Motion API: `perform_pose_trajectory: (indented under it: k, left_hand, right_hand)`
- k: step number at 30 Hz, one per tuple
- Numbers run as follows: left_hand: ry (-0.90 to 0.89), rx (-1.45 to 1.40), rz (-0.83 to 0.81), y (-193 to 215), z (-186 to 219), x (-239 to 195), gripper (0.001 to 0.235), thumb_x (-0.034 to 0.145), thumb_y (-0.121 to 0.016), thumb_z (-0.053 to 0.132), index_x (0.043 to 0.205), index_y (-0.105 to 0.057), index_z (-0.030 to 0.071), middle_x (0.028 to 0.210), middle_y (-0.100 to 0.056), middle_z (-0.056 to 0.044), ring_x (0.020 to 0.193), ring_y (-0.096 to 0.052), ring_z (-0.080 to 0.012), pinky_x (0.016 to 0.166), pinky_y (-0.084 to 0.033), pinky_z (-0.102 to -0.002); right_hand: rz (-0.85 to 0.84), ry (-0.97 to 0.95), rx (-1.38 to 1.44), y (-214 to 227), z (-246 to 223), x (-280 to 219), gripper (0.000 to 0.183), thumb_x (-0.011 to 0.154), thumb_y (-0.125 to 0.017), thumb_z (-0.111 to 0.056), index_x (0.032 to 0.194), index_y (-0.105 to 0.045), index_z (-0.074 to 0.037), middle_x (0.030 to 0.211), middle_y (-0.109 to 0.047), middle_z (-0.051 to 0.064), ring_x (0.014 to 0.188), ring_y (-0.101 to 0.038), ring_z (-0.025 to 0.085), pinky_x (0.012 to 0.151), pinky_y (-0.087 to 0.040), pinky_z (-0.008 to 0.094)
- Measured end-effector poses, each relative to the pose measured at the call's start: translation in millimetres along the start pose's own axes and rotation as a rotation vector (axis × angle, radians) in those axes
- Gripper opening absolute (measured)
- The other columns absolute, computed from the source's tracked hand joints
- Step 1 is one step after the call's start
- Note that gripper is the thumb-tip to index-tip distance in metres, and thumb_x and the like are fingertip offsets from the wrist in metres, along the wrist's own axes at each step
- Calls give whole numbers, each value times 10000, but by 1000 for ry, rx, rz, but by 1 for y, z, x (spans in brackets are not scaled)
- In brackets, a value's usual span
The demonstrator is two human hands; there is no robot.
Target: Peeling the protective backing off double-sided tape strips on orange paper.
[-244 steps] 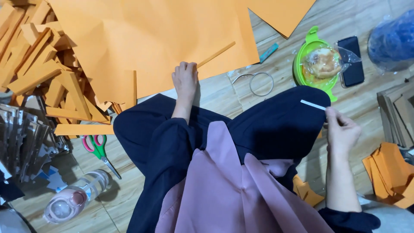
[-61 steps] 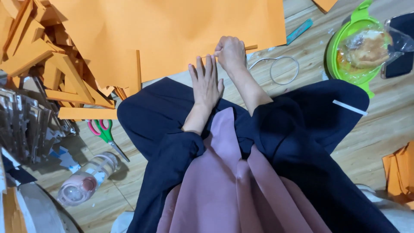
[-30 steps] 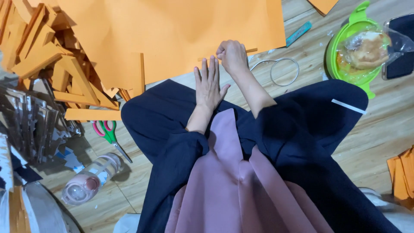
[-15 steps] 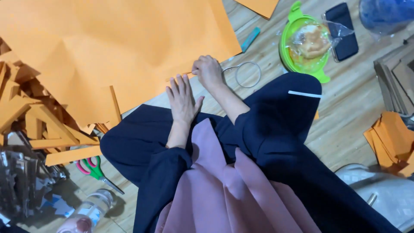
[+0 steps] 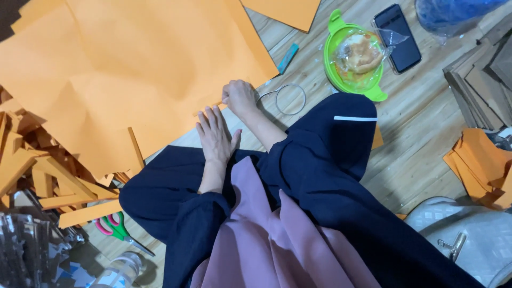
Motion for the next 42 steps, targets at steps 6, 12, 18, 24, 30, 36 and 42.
perform_pose_trajectory:
  k: [6,12,18,24,30,36,42]
  left_hand:
    - [11,13,29,5,4,2,949,724,-377,710,1389,-260,42,1360,-301,-181,1267,-278,-393,1004,-328,-473]
    - [4,-5,47,13,8,8,919,760,-332,700,1381,-283,24,1352,-310,-207,1262,-281,-408,1001,-321,-476]
    - [-3,-33,123,1,11,13,924,756,-335,696,1374,-293,10,1358,-301,-227,1260,-273,-434,1005,-289,-517]
    - [19,-154,328,-16,0,22,798,799,-324,650,1350,-337,73,1310,-331,-161,1234,-271,-374,984,-181,-580]
    - [77,-213,348,-20,-5,28,681,788,-358,607,1304,-370,162,1270,-334,-86,1204,-267,-316,980,-196,-533]
    - [87,-259,365,-13,-7,30,621,806,-357,556,1287,-394,163,1259,-351,-77,1194,-286,-298,990,-183,-511]
    - [94,-269,367,-18,-8,30,607,800,-365,541,1277,-416,169,1259,-357,-72,1196,-296,-296,994,-200,-508]
  right_hand:
    - [-54,-73,108,9,0,3,153,687,-674,-241,558,-611,-187,600,-577,47,731,-605,295,666,-491,360]
    - [-174,-188,84,12,-2,10,33,681,-690,-174,654,-672,-176,725,-635,111,833,-623,336,733,-526,393]
    - [-284,-262,-51,-20,14,29,50,663,-726,-192,679,-679,-189,746,-629,102,852,-624,319,753,-527,394]
    - [-378,-236,-76,1,-6,28,58,696,-648,-70,737,-688,-59,801,-645,158,903,-606,341,827,-475,407]
    - [-445,-251,-156,-14,3,36,95,706,-619,-75,766,-692,-69,827,-646,129,927,-594,313,821,-449,397]
    - [-520,-265,-191,3,-10,36,166,721,-576,-35,848,-684,-30,857,-653,123,942,-599,299,818,-454,385]
    - [-512,-305,-131,10,-14,35,147,711,-600,-38,831,-682,-22,858,-649,142,949,-591,317,838,-454,390]
Point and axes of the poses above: each hand's wrist, its own x-axis towards the middle knuckle, its own y-axis out of the back of the hand, z = x × y, the point moved 5 cm from there along x, towards the middle knuckle
